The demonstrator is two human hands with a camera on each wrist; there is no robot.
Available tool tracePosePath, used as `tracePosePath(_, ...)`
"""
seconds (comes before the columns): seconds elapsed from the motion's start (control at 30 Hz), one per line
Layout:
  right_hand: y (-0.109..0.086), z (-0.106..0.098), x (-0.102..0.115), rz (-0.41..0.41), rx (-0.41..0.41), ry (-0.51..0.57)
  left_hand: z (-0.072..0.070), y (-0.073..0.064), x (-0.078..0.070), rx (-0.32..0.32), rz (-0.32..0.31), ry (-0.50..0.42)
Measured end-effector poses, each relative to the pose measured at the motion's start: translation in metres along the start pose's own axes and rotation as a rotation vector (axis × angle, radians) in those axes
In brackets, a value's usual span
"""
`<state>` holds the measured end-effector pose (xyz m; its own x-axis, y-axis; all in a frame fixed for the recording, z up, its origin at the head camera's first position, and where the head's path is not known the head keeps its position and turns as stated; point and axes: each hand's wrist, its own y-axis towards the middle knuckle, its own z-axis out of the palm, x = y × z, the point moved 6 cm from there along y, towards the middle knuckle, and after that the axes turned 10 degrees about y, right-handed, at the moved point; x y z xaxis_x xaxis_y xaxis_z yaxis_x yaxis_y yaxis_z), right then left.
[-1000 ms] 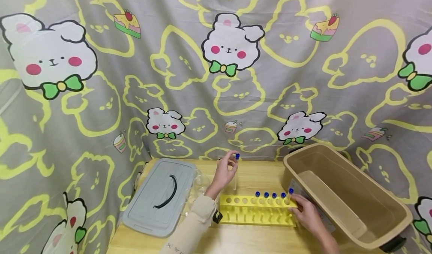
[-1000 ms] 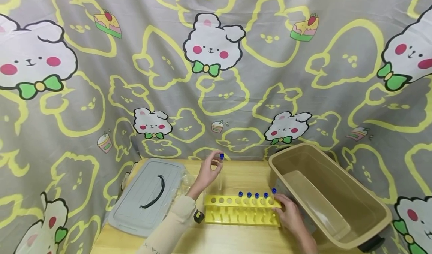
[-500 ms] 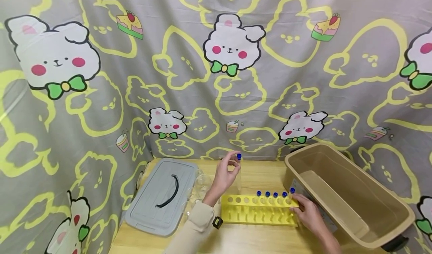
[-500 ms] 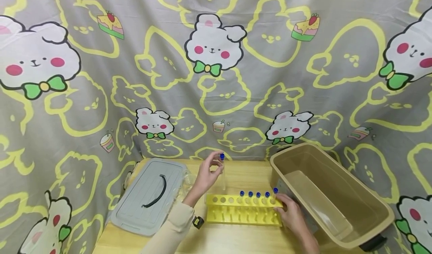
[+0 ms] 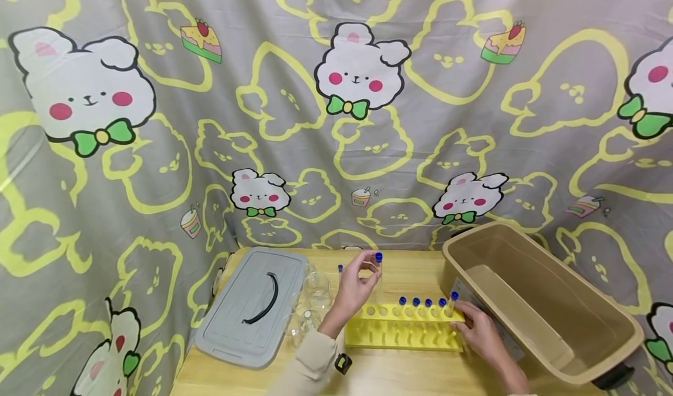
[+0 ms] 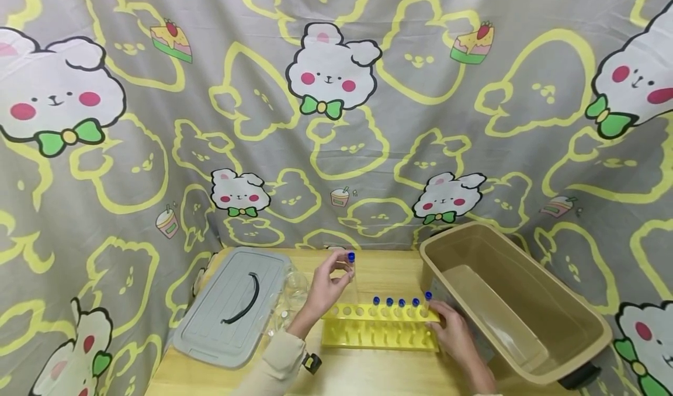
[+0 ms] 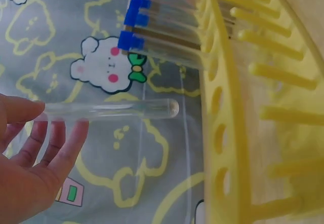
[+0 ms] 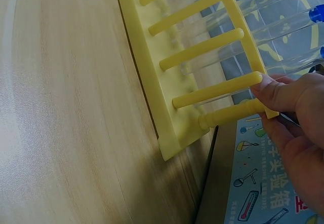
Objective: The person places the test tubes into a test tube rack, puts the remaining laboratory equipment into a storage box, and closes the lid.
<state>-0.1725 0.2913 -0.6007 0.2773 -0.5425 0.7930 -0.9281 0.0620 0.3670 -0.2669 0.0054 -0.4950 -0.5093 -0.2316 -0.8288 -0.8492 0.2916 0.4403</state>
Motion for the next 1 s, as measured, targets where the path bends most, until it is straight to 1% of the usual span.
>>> tracePosePath(0.13,0.005,0.002,-0.003,-0.003,0.009,0.013,0.005,-0.006,0.006,-0.004,-0.015,-0.029)
tracePosePath(0.27,0.01,0.003,-0.006,-0.015,0.009,0.015,0.008,-0.008,0.012,-0.001,-0.03,-0.027)
tracePosePath(0.57,0.023,0.002,-0.011,-0.039,0.007,-0.005,0.018,-0.009,0.022,0.004,0.001,-0.017)
tracePosePath(0.6,0.025,0.001,-0.011,-0.039,0.006,-0.004,0.018,-0.01,0.019,0.006,-0.003,-0.018)
tracePosePath(0.8,0.026,-0.004,-0.017,-0.003,0.021,-0.013,0.032,-0.012,0.032,0.015,-0.038,0.007)
tracePosePath(0.83,0.026,-0.005,-0.018,-0.001,0.027,-0.011,0.035,-0.012,0.038,0.012,-0.039,0.014)
tracePosePath(0.9,0.028,-0.005,-0.02,-0.012,0.026,-0.015,0.036,-0.011,0.037,0.003,-0.035,0.015)
tracePosePath(1.0,0.033,-0.003,-0.02,-0.02,0.034,-0.007,0.035,-0.009,0.032,-0.001,-0.03,0.003)
